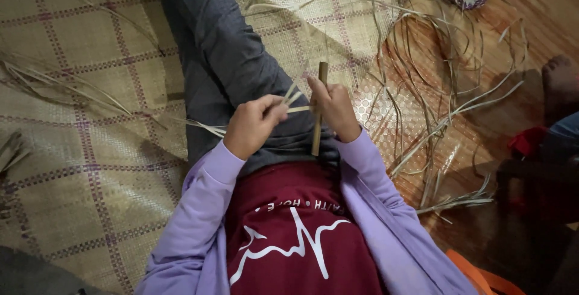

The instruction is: Preparing and stripping natural fibers using a wooden tool to form specific shapes, likely for weaving.

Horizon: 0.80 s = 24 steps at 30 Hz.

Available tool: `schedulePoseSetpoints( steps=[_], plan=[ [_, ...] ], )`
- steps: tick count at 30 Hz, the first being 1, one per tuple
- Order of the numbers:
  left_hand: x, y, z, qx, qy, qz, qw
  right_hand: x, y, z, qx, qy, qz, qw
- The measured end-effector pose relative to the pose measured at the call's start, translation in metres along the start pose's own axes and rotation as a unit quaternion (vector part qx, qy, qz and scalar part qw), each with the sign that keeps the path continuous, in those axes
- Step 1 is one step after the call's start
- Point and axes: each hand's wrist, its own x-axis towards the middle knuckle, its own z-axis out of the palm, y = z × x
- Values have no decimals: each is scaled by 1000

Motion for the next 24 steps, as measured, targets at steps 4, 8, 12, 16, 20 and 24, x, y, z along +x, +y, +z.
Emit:
schedulePoseSetpoints(
  steps=[4,8,12,16,20,24],
  plan=[
    [-5,-2,-12,48,-26,105,993,27,47,-1,34,20,52,998],
    [8,-49,-17,138,-26,116,983,47,72,-21,67,78,60,993],
    [7,-58,-22,122,-3,124,985,29,55,-30,-63,161,-41,984],
    [25,-76,18,195,53,235,951,13,19,1,-140,333,-451,816],
    [31,-58,45,224,25,356,907,-23,-38,20,-143,234,-540,795],
    [2,-6,-5,183,10,348,919,13,12,-2,-72,182,-513,836]
  ],
)
